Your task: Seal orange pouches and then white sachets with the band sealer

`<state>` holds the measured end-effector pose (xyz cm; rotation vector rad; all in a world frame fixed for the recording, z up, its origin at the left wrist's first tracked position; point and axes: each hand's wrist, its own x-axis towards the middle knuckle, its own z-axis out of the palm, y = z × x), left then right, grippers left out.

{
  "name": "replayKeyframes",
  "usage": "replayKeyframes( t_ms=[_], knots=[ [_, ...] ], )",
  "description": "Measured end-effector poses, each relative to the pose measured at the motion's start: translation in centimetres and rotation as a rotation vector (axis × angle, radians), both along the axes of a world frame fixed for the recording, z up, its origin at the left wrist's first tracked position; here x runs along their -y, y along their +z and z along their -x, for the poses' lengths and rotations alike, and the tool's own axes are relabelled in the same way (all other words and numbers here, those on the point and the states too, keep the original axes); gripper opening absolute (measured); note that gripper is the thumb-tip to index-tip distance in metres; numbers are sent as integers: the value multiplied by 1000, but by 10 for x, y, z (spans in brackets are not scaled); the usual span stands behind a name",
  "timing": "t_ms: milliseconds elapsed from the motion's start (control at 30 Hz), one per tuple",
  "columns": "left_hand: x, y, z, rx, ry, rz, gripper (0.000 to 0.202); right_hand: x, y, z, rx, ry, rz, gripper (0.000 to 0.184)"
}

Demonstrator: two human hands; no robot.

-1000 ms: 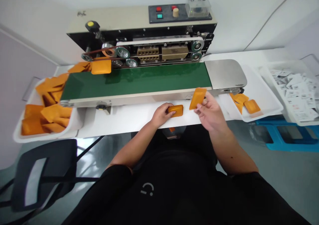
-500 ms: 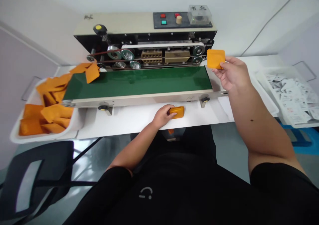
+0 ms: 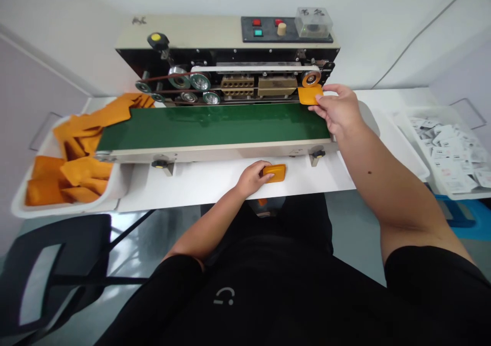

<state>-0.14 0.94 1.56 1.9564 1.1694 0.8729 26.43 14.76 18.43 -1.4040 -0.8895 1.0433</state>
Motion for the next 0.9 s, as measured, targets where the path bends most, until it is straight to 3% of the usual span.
replayKeyframes(
  t_ms=[100,200,267,367,467,600,667,800,900],
  knots=[
    [1,0,1,-3,6,-11,27,6,-5,3,90,-4,-81,31],
    [1,0,1,4,5,-22,26,41,-13,9,241,-75,-289,26],
    [0,1,0,3,4,-20,26,77,-29,16,320,-86,-447,21],
    [1,1,-1,-1,46,16,24,132,-70,31,441,19,-552,14],
    [2,1,-1,29,100,73,22,165,-118,46,571,179,-428,21],
    [3,1,0,54,104,70,28,172,-160,60,657,367,-258,57],
    [3,2,0,67,102,55,33,169,-170,63,658,393,-199,60],
    [1,3,0,85,115,19,41,170,-174,62,561,365,-58,45],
    [0,3,0,59,104,-12,37,173,-172,60,478,291,-118,30]
  ],
)
